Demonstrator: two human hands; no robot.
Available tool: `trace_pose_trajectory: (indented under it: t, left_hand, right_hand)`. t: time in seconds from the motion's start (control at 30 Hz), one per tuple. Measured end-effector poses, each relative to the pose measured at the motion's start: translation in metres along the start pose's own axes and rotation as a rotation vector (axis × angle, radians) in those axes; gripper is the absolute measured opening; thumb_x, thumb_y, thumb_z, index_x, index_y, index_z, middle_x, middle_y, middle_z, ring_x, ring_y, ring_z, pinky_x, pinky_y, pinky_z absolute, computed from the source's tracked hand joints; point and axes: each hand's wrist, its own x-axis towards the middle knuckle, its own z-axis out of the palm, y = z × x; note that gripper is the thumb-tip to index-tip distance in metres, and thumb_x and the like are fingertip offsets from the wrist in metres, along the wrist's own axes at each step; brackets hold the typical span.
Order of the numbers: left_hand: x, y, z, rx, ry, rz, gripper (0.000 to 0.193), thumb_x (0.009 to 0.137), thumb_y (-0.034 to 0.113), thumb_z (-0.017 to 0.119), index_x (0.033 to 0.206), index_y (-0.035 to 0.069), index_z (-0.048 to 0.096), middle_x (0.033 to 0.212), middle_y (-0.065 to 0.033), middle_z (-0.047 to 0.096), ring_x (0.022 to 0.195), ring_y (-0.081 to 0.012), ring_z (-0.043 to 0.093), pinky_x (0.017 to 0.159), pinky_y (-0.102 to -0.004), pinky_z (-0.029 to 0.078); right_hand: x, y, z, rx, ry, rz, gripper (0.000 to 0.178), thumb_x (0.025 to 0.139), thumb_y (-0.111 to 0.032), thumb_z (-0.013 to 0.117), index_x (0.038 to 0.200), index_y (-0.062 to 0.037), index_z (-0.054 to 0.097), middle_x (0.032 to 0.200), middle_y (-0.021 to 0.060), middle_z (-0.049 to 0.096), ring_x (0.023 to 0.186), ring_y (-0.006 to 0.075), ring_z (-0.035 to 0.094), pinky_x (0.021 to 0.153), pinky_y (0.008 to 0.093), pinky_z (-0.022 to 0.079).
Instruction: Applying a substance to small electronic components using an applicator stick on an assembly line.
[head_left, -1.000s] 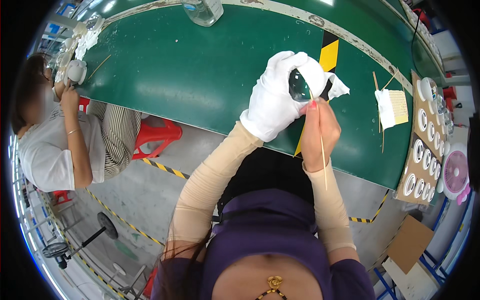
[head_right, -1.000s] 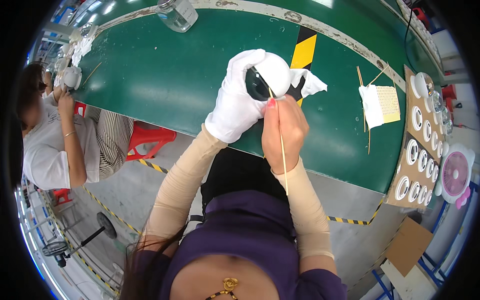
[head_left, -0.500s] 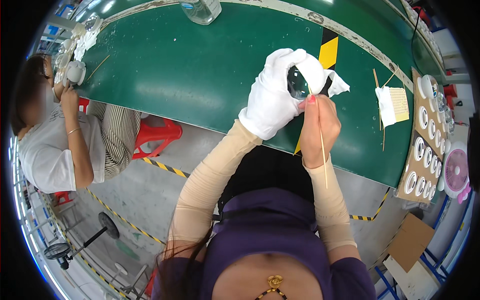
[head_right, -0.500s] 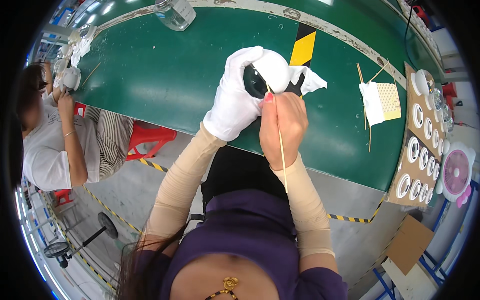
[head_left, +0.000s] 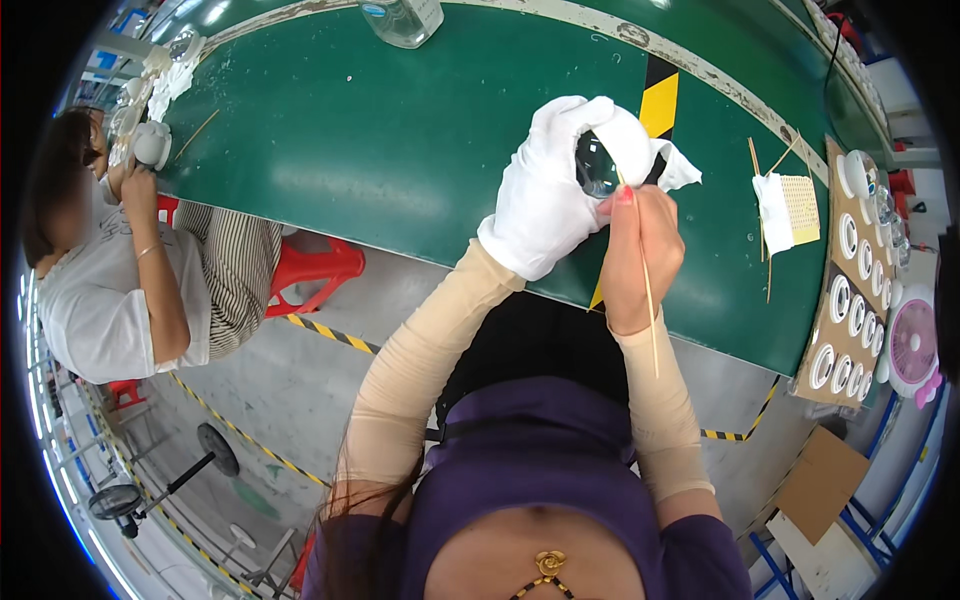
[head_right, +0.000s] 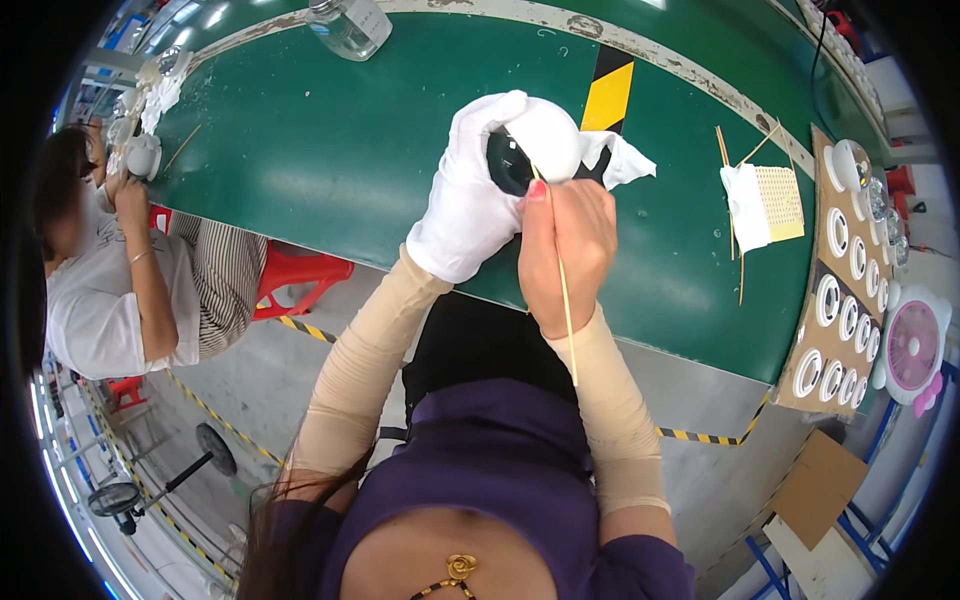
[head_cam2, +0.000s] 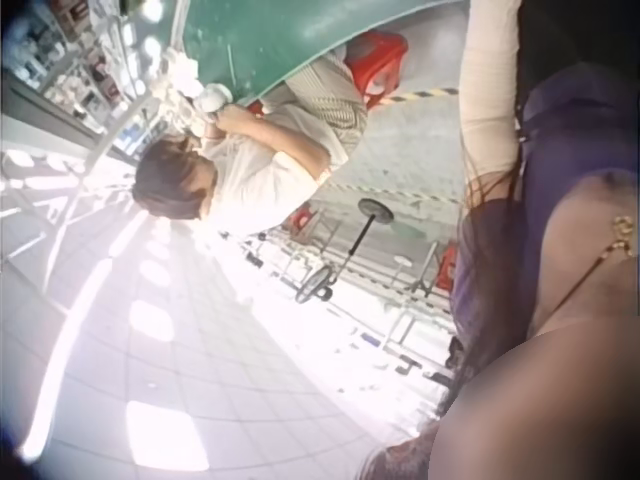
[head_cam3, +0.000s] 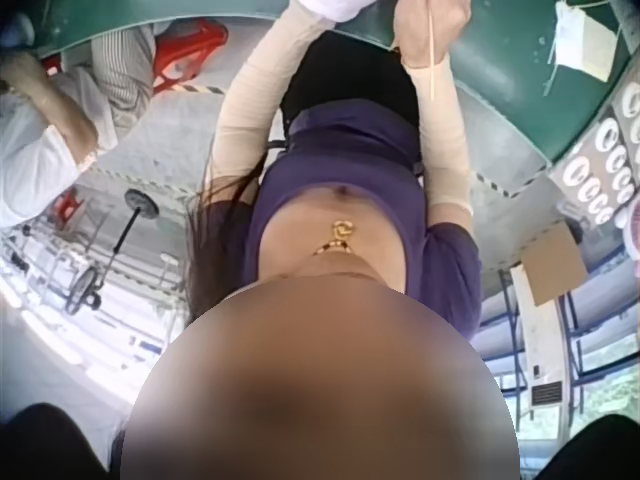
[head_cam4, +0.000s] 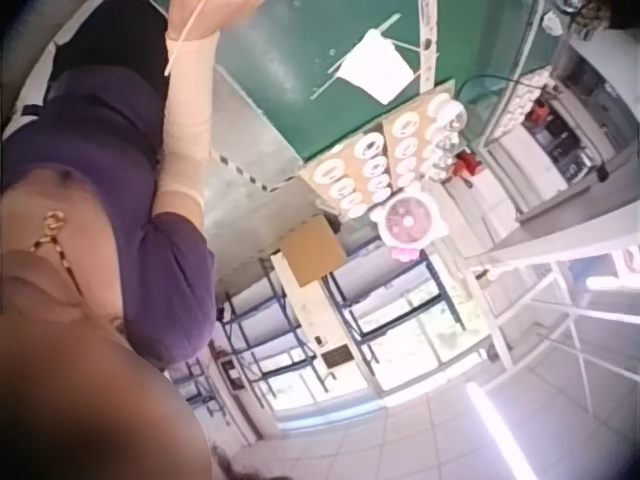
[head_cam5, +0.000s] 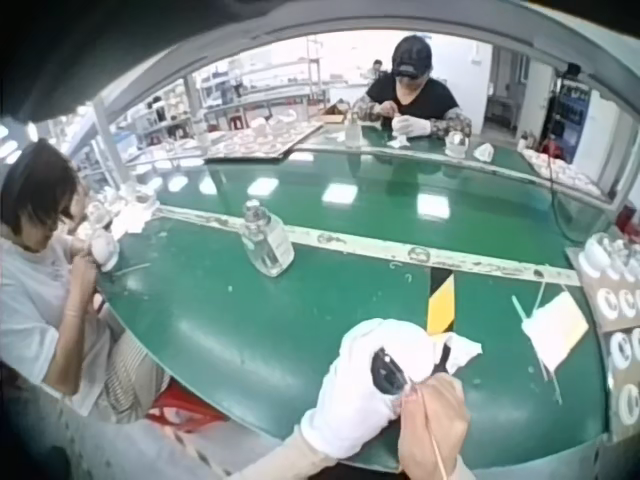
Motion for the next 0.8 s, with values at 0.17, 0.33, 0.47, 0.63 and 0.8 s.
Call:
trace_pose_trajectory:
  t: [0.17, 0.33, 0.47, 0.63, 0.8]
  left_hand:
    - [0.000, 0.006, 0.000, 0.024, -0.005, -0.020, 0.084, 0.062, 0.018, 0.088, 0.134, 0.016, 0.044, 0.131, -0.0176, 0.047, 0.107, -0.0394, 0.059, 0.087, -0.0427, 0.052]
    - [0.000, 0.003, -0.001, 0.034, 0.015, 0.014, 0.084, 0.062, 0.017, 0.088, 0.133, 0.016, 0.045, 0.130, -0.0172, 0.048, 0.107, -0.0392, 0.059, 0.087, -0.0425, 0.052]
    - [-0.001, 0.005, 0.000, 0.014, -0.001, -0.015, 0.082, 0.063, 0.016, 0.087, 0.133, 0.015, 0.045, 0.131, -0.0171, 0.047, 0.107, -0.0389, 0.059, 0.087, -0.0424, 0.052]
    - [0.000, 0.003, -0.001, 0.012, -0.002, 0.000, 0.082, 0.063, 0.015, 0.087, 0.133, 0.015, 0.045, 0.132, -0.0171, 0.047, 0.107, -0.0389, 0.059, 0.088, -0.0426, 0.052]
    - [-0.001, 0.003, -0.001, 0.004, 0.006, -0.003, 0.083, 0.062, 0.015, 0.088, 0.133, 0.015, 0.045, 0.131, -0.0172, 0.047, 0.107, -0.0389, 0.059, 0.088, -0.0423, 0.052]
  right_hand:
    - [-0.012, 0.004, -0.003, -0.015, 0.004, 0.017, 0.018, 0.086, 0.005, 0.056, 0.069, 0.0009, 0.054, 0.066, 0.0108, 0.056, 0.064, 0.0295, 0.052, 0.070, 0.0379, 0.041]
    - [-0.002, -0.002, -0.001, 0.012, 0.002, 0.022, 0.018, 0.087, 0.005, 0.055, 0.069, 0.0014, 0.054, 0.067, 0.0109, 0.057, 0.064, 0.0298, 0.052, 0.070, 0.0380, 0.041]
    - [-0.008, 0.004, -0.002, 0.000, 0.007, 0.013, 0.018, 0.087, 0.004, 0.056, 0.069, 0.0014, 0.054, 0.066, 0.0108, 0.056, 0.064, 0.0298, 0.052, 0.070, 0.0379, 0.041]
    - [-0.003, 0.001, 0.000, -0.012, 0.005, 0.010, 0.018, 0.087, 0.004, 0.056, 0.069, 0.0012, 0.054, 0.066, 0.0112, 0.055, 0.064, 0.0295, 0.052, 0.069, 0.0380, 0.041]
    - [-0.007, 0.002, 0.000, 0.057, 0.010, 0.059, 0.019, 0.088, 0.004, 0.055, 0.069, 0.0009, 0.054, 0.065, 0.0111, 0.054, 0.062, 0.0293, 0.051, 0.066, 0.0384, 0.040]
